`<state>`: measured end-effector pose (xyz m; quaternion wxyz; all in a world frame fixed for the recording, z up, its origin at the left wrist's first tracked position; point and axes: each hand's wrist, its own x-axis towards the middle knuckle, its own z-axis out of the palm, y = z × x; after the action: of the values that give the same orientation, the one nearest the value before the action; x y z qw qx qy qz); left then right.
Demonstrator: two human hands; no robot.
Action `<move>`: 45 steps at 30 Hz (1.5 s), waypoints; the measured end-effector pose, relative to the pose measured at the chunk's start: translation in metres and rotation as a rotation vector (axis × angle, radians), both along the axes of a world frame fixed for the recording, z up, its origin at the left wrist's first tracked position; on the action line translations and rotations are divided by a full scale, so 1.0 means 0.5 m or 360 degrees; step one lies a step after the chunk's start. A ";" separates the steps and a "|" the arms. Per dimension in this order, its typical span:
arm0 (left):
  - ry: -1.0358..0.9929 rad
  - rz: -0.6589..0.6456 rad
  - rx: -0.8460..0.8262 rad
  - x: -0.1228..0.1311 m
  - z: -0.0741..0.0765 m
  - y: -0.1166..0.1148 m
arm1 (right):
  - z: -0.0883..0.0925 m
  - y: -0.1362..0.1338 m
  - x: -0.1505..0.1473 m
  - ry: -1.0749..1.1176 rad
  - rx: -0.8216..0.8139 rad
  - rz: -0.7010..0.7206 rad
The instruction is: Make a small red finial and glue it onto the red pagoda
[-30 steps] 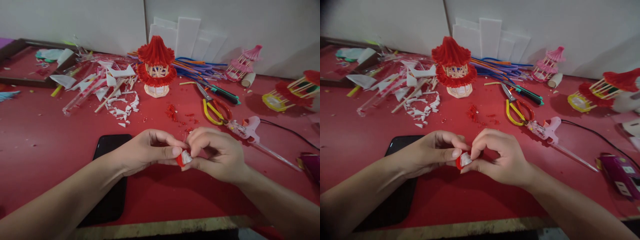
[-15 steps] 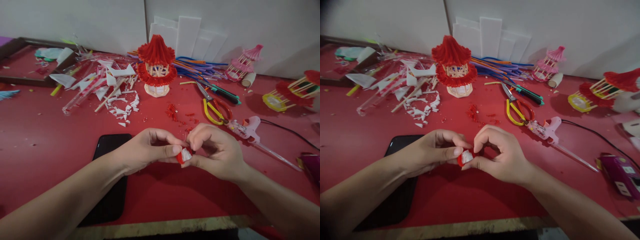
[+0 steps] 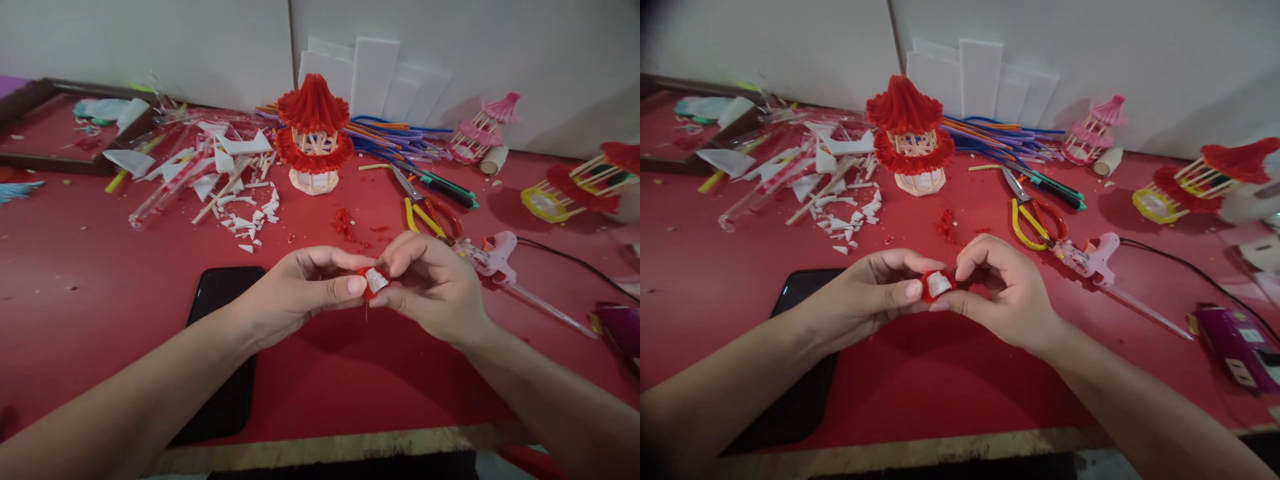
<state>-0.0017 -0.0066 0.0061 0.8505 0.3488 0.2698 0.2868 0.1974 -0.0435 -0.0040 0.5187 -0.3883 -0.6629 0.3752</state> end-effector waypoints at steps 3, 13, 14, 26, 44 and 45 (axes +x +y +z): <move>-0.0016 0.0003 0.0039 0.000 0.001 0.000 | 0.002 0.000 0.000 -0.0011 0.0030 -0.0039; -0.0024 0.0138 -0.0163 -0.001 0.005 0.009 | 0.006 -0.002 -0.004 0.0029 0.0039 -0.0065; -0.0031 0.0166 -0.0197 -0.002 0.005 0.011 | 0.009 -0.001 -0.001 0.0024 0.0056 -0.0068; 0.0017 0.0300 -0.0358 -0.006 0.005 0.030 | 0.121 0.006 0.202 -0.1395 -0.0072 -0.1023; 0.0689 0.0501 0.0983 0.003 -0.018 0.005 | -0.030 -0.059 0.466 -0.2191 -0.0070 -0.0563; 0.0744 0.0513 0.1059 0.004 -0.019 0.004 | -0.041 -0.062 0.473 -0.2250 0.0026 -0.0575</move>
<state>0.0002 -0.0045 -0.0034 0.5522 0.6129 0.3990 0.4004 0.4339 -0.0746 -0.0245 0.0234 -0.6371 -0.7679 -0.0616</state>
